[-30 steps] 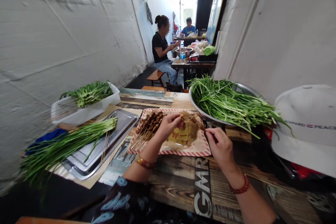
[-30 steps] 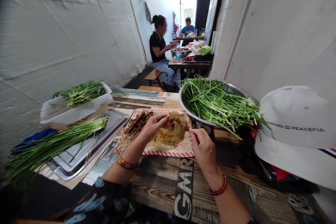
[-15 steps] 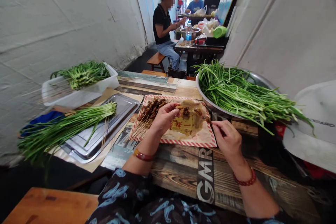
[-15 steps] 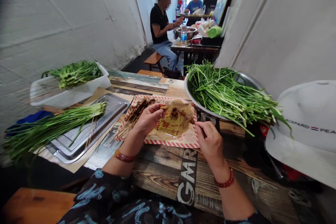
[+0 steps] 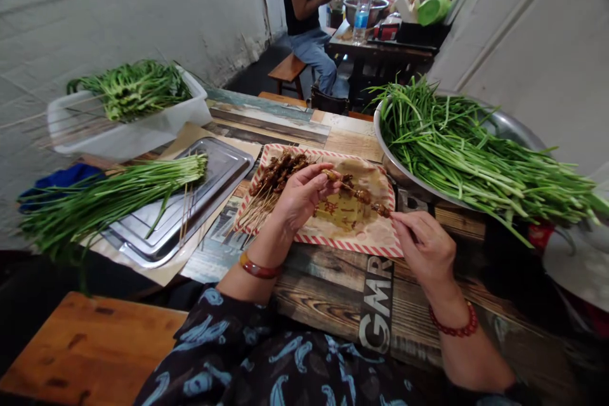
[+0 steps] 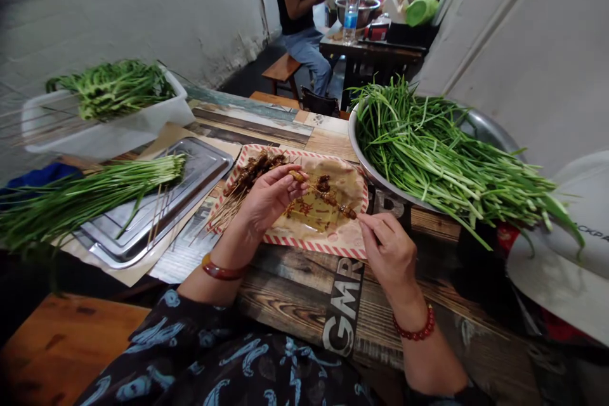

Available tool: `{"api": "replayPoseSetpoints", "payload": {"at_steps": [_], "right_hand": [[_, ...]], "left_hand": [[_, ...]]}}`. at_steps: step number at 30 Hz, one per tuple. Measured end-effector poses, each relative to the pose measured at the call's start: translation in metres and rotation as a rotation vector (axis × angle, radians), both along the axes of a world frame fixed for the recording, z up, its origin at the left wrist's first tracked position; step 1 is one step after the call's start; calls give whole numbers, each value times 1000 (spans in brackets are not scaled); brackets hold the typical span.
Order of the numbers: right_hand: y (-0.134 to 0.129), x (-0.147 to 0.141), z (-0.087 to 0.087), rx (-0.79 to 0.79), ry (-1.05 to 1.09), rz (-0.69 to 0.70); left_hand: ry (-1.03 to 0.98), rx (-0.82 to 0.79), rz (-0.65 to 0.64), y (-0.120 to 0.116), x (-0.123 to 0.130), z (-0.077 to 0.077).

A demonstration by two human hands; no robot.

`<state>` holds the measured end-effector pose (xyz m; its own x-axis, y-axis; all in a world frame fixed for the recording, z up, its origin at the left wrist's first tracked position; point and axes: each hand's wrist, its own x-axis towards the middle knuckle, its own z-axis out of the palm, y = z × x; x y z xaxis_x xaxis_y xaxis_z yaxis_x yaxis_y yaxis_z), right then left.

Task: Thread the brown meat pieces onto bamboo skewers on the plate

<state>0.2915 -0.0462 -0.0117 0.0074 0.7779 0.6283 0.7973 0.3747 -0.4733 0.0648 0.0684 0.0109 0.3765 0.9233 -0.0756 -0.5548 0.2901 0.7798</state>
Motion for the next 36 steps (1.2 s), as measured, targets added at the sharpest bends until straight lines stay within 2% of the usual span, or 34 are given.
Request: {"api": "replayPoseSetpoints", "payload": {"at_steps": [8,24,36], "right_hand": [[-1,3,-1,0,-30,-41],[-2,3,-4,-53,-26,-60],[-2,1,-2,-19,-30,-36]], "left_hand": [[22,61,55,0,5,-5],[34,51,70,-2,5,-5],[21,51,78,-2,5,-6]]}}
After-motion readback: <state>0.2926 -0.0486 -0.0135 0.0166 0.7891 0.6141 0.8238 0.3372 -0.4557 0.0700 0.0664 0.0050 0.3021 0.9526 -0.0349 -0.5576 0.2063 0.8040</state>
